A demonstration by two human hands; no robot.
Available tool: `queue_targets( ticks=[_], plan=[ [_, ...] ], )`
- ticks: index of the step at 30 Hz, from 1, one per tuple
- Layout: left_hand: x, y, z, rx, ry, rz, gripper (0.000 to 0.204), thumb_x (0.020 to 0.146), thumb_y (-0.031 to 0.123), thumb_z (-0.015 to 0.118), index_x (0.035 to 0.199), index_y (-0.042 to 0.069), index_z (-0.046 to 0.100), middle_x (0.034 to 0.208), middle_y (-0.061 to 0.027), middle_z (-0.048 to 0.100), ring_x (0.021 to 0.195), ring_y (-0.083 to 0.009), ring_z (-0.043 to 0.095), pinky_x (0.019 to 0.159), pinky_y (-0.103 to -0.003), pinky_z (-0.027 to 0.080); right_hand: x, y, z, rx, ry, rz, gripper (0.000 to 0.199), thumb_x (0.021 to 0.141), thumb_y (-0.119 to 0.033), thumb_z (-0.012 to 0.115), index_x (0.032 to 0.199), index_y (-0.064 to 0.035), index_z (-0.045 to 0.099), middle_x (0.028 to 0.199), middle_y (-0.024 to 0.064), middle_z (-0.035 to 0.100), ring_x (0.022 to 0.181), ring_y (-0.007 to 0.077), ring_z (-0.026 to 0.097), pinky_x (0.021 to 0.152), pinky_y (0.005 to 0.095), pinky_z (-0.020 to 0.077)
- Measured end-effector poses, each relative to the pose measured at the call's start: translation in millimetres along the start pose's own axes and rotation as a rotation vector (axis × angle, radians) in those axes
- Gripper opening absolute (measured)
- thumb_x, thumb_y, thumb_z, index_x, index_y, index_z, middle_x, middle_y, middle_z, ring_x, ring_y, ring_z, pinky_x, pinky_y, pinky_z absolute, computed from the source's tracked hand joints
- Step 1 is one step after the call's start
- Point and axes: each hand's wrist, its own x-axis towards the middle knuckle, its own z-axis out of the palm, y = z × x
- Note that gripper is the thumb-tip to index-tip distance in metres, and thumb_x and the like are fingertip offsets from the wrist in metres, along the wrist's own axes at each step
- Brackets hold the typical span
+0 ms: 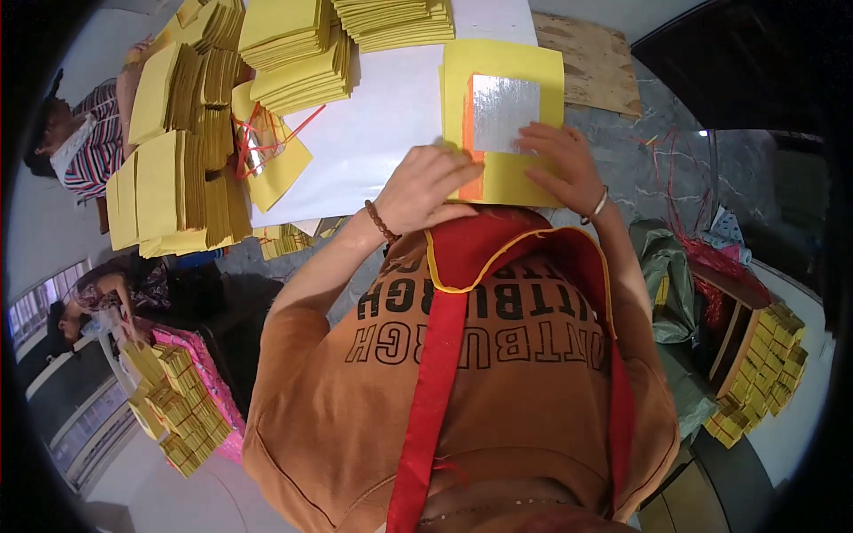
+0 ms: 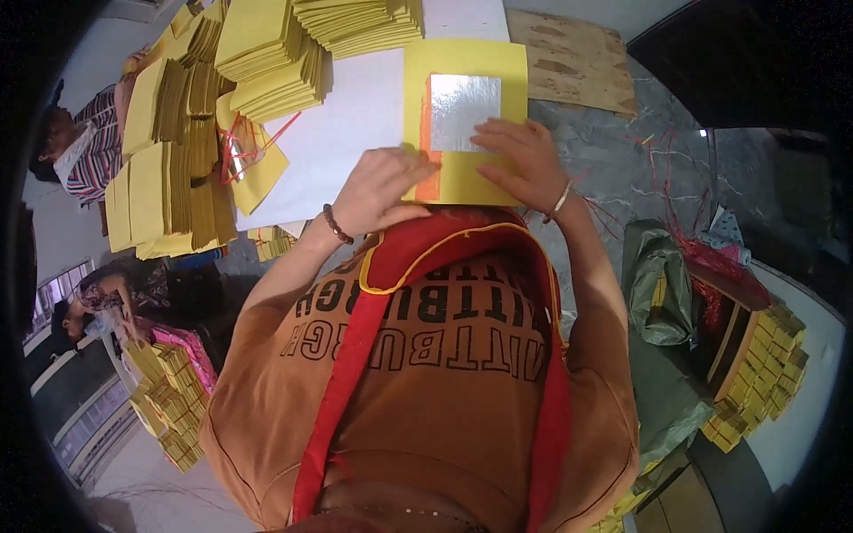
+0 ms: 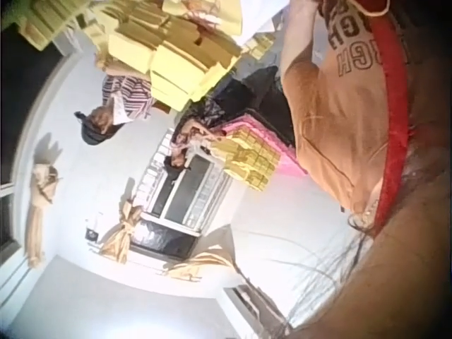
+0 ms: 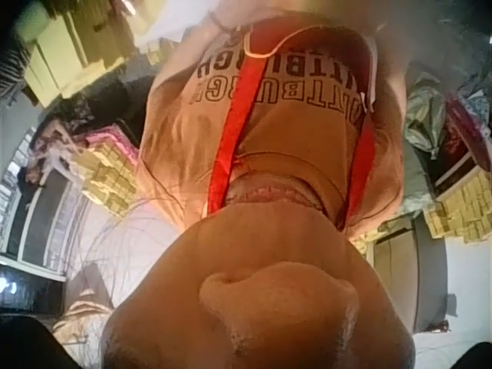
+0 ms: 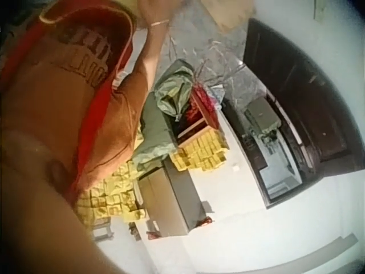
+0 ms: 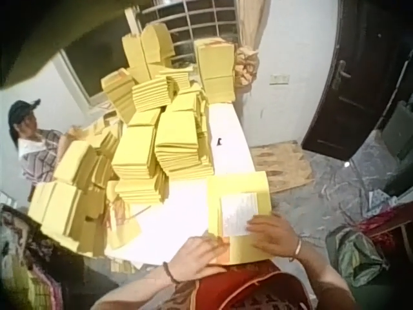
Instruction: Folding and stacking yellow sheets of joss paper with silver foil centers.
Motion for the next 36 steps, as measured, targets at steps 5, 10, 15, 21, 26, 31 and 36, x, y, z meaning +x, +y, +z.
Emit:
queue_targets(
  ticks=[5,10,15,21,26,31,36],
  plan=[
    [-6,-8,9,0.079,-0.079,0.067,0.044,0.072,0.026,0.067,0.107,0.002,0.056,0.102,-0.0089,0.054,0.096,-0.024,0.049,0.082,-0.034,0.041,-1,9,12,-0.007,-0.076,0.065,0.029,0.082,-0.027,0.058,0.109,-0.0145,0.059,0.112,0.003,0.058,0.118,0.0202,0.046,0.1,0.0444,0.0223],
    [6,-15,-2,-0.356,-0.075,-0.155,0.021,0.077,0.017,0.065,0.095,0.006,0.066,0.08,-0.0092,0.061,0.078,-0.0219,0.055,0.07,-0.031,0.046,-4,30,19,0.511,-0.029,0.211,0.029,0.088,-0.029,0.05,0.105,-0.0087,0.061,0.108,0.0067,0.061,0.113,0.0211,0.05,0.1,0.0381,0.0277],
    [12,-40,-5,-0.831,-0.204,-0.548,0.014,0.083,0.013,0.062,0.091,0.002,0.066,0.079,-0.0021,0.064,0.072,-0.0069,0.056,0.067,-0.021,0.045,-3,33,15,0.97,-0.008,0.37,0.059,0.096,-0.042,0.017,0.112,0.0015,0.053,0.111,0.015,0.058,0.11,0.0257,0.051,0.098,0.035,0.0356],
    [22,-53,-9,-0.926,-0.348,-0.602,0.014,0.084,0.014,0.06,0.089,0.002,0.066,0.079,-0.0007,0.063,0.076,-0.0067,0.056,0.07,-0.022,0.046,-2,38,15,1.086,0.002,0.409,0.068,0.094,-0.05,0.014,0.117,0.0045,0.047,0.112,0.0155,0.058,0.107,0.0235,0.053,0.096,0.0348,0.0372],
    [23,-62,-6,-1.01,-0.381,-0.607,0.015,0.084,0.014,0.058,0.089,0.002,0.065,0.076,0.0005,0.061,0.072,-0.0054,0.055,0.066,-0.021,0.045,-1,37,16,1.111,0.024,0.405,0.07,0.093,-0.052,0.013,0.119,0.0049,0.045,0.113,0.0161,0.057,0.106,0.0236,0.053,0.097,0.0352,0.0361],
    [24,-63,-5,-1.03,-0.345,-0.616,0.016,0.084,0.015,0.058,0.09,0.002,0.065,0.078,0.0006,0.061,0.072,-0.0061,0.055,0.065,-0.022,0.046,-7,44,20,1.226,0.03,0.258,0.065,0.093,-0.05,0.019,0.122,0.0034,0.042,0.115,0.0157,0.056,0.108,0.0245,0.052,0.099,0.0358,0.034],
    [21,-65,-2,-1.037,-0.299,-0.66,0.015,0.084,0.015,0.058,0.09,0.003,0.064,0.079,0.0009,0.061,0.071,-0.006,0.055,0.064,-0.021,0.046,-11,42,21,0.757,-0.022,0.225,0.038,0.083,-0.019,0.061,0.116,0.0003,0.054,0.117,0.0084,0.056,0.103,0.0171,0.054,0.09,0.0301,0.0413]
  ],
)
